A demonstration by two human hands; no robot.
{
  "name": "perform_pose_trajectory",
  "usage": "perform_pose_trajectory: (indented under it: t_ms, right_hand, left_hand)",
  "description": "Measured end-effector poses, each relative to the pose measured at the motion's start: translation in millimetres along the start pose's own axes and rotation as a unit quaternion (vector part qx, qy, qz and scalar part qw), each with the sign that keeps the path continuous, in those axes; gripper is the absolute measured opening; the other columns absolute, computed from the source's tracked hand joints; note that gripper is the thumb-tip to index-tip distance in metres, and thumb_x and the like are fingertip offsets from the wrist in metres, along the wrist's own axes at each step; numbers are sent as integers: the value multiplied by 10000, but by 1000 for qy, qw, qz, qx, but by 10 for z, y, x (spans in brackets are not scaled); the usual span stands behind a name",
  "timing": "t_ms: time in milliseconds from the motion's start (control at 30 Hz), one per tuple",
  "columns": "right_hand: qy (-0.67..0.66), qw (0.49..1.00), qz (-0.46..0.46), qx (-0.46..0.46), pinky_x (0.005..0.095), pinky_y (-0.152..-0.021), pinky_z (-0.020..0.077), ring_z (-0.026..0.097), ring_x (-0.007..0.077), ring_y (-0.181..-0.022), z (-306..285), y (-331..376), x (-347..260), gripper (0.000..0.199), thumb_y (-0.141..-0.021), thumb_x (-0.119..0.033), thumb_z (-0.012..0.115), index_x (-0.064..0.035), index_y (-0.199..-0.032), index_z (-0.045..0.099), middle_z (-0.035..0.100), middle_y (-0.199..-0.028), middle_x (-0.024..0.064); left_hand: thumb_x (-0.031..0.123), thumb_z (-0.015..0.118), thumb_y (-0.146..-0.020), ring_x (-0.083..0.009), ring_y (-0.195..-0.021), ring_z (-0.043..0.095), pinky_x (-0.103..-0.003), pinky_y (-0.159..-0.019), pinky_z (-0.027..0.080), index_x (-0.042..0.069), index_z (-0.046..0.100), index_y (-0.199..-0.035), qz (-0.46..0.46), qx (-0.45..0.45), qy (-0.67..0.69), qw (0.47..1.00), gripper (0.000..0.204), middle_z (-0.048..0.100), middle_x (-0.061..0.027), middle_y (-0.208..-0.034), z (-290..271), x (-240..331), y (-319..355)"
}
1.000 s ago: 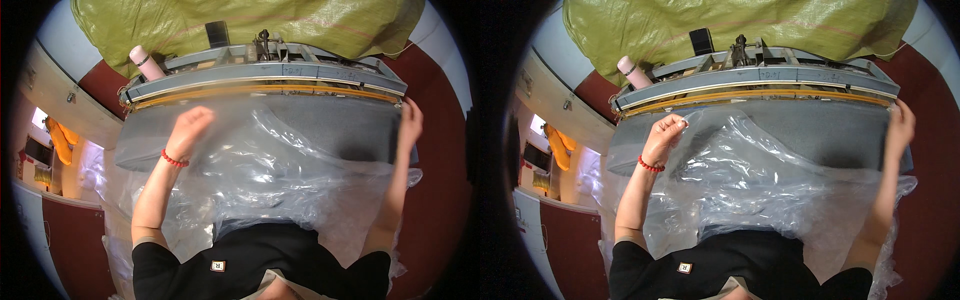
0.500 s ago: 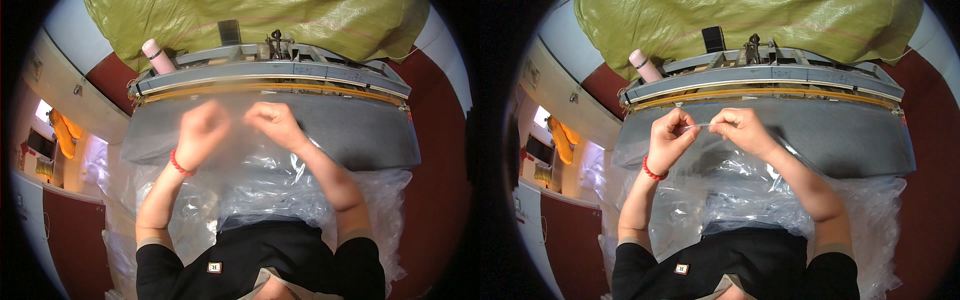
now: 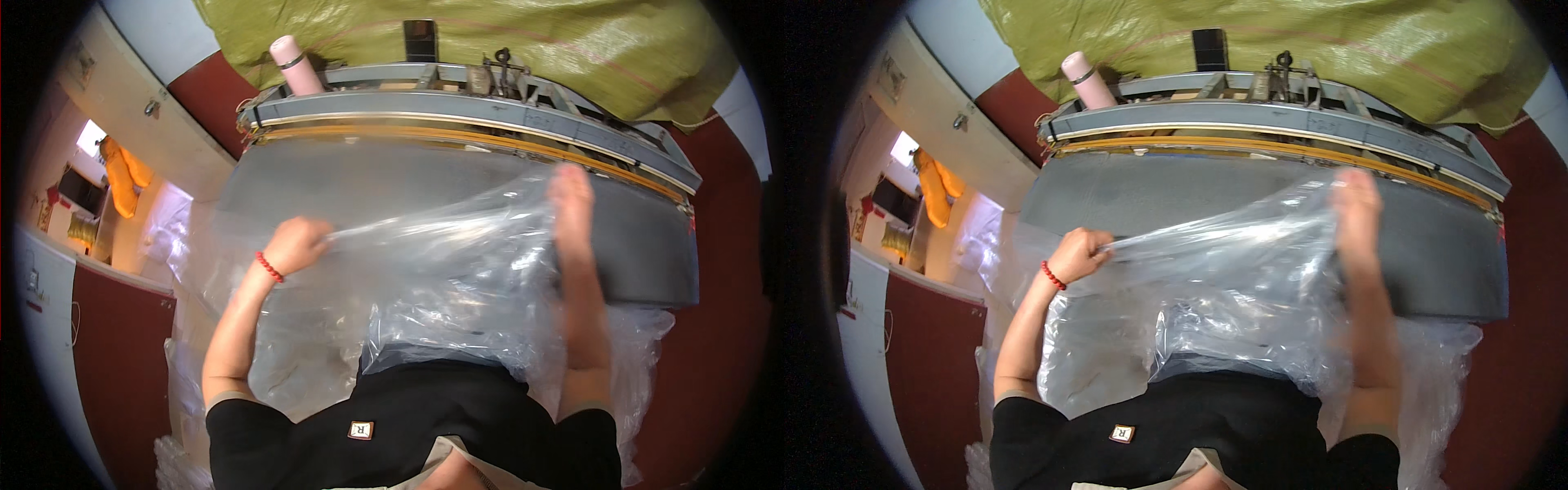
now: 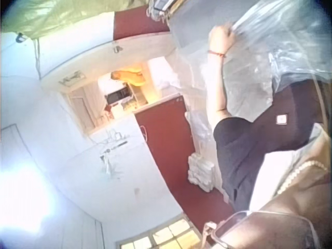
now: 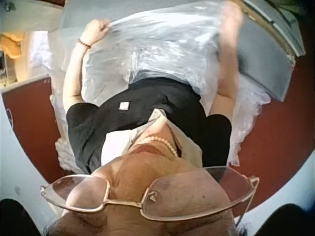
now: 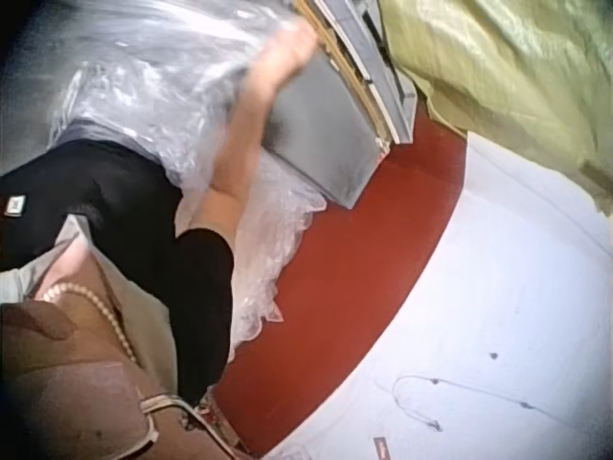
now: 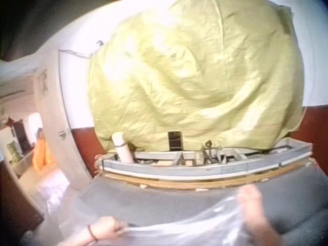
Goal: The recorder is operating a large heat-sealing machine to package or seal large plastic/foam sheets.
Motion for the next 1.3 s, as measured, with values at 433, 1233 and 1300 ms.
perform_pose_trajectory:
  t_ms: [433, 1233, 1300]
  right_hand:
    - [521, 761, -74, 378, 305, -757, 410, 551, 195, -850, -4217, -60, -662, 371, -867, -329, 437, -18, -1025, 562, 609, -921, 100]
    - [695, 572, 43, 434, 458, -715, 414, 544, 374, -819, -3920, 143, -969, 330, -842, -349, 401, -51, -854, 541, 582, -844, 191]
    - [655, 609, 13, 446, 459, -700, 411, 539, 380, -815, -3971, 176, -961, 312, -834, -350, 422, -61, -851, 539, 577, -843, 194]
  left_hand:
    - [123, 618, -684, -267, -715, 528, -339, -624, 411, 7, 545, -903, -216, 655, -309, 655, 259, 542, -158, -773, -1159, -1506, 308]
    - [107, 515, -817, -163, -817, 573, -282, -759, 457, 7, 562, -983, 134, -154, 533, 821, 199, 595, -90, -901, 299, 2401, -1772]
    - [102, 528, -817, -198, -994, 524, -318, -884, 403, -1, 496, -1102, 241, -315, 548, 736, 305, 552, -128, -1060, 544, 3203, -1759]
Point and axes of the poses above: each hand's wrist, its own y-axis away from the middle knuckle, its own z-axis out of the palm, x = y × z, the point moved 1 cm from there along -y, towards the middle knuckle
